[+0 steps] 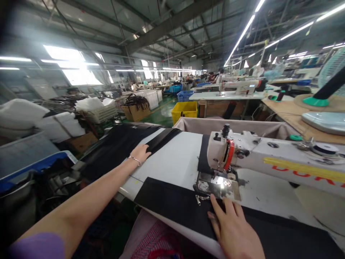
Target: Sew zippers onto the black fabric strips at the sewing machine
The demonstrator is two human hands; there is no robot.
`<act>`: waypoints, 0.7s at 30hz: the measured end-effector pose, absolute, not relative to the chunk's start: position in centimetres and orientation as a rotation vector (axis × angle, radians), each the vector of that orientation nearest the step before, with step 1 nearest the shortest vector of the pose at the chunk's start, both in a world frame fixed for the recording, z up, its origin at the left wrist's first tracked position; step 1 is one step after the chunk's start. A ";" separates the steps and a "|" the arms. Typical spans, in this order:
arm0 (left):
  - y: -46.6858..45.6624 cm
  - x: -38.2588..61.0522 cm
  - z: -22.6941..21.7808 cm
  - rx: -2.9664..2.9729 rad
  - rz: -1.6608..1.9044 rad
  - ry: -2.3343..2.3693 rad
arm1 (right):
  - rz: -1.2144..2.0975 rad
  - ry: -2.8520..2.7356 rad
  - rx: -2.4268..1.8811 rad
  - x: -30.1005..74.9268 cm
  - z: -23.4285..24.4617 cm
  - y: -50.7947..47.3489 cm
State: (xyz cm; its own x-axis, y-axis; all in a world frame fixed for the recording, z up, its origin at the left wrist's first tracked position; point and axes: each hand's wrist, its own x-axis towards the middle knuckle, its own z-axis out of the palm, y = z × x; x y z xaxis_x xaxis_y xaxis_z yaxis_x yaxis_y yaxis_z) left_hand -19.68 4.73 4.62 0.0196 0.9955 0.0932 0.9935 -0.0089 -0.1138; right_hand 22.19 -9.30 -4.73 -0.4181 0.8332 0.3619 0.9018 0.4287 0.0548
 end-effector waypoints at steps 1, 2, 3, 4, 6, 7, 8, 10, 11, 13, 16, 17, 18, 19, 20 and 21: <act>5.4 -21.2 4.6 -2.096 0.060 -2.142 | -0.309 -2.446 -1.434 22.6 -4.9 -9.8; 6.0 -22.4 4.5 -2.075 0.103 -2.170 | -0.254 -2.487 -1.363 23.1 -4.9 -10.1; 6.5 -23.2 4.3 -2.065 0.147 -2.188 | -0.187 -2.522 -1.298 23.6 -4.8 -10.4; 7.0 -23.7 4.0 -2.061 0.187 -2.197 | -0.115 -2.544 -1.254 23.9 -4.7 -10.6; 7.7 -24.0 3.5 -2.063 0.261 -2.202 | 0.001 -2.524 -1.263 23.8 -4.4 -10.7; 7.9 -23.9 3.3 -2.069 0.294 -2.200 | 0.022 -2.480 -1.318 23.4 -4.3 -10.7; 8.1 -23.8 3.1 -2.078 0.325 -2.197 | 0.008 -2.419 -1.388 22.7 -4.3 -10.8; 7.7 -23.9 3.1 -2.110 0.387 -2.188 | -0.084 -2.310 -1.476 21.4 -4.4 -11.2; 7.3 -24.1 3.2 -2.133 0.421 -2.181 | -0.139 -2.289 -1.465 21.0 -4.5 -11.5; 5.7 -25.1 3.6 -2.198 0.490 -2.159 | -0.217 -2.351 -1.315 21.1 -4.7 -12.1; 2.8 -27.1 4.6 -2.322 0.544 -2.121 | -0.240 -2.582 -0.973 23.5 -4.5 -12.7; 2.0 -27.8 5.0 -2.360 0.536 -2.115 | -0.220 -2.651 -0.895 24.4 -4.3 -12.7; 1.2 -28.3 5.4 -2.394 0.513 -2.114 | -0.181 -2.699 -0.853 25.3 -4.0 -12.6; 0.6 -28.6 5.7 -2.424 0.477 -2.114 | -0.119 -2.727 -0.847 26.1 -3.8 -12.5; 0.0 -28.6 6.1 -2.452 0.431 -2.113 | -0.038 -2.728 -0.878 26.6 -3.7 -12.3; -0.7 -28.4 6.4 -2.481 0.382 -2.105 | 0.044 -2.695 -0.945 27.0 -3.7 -12.1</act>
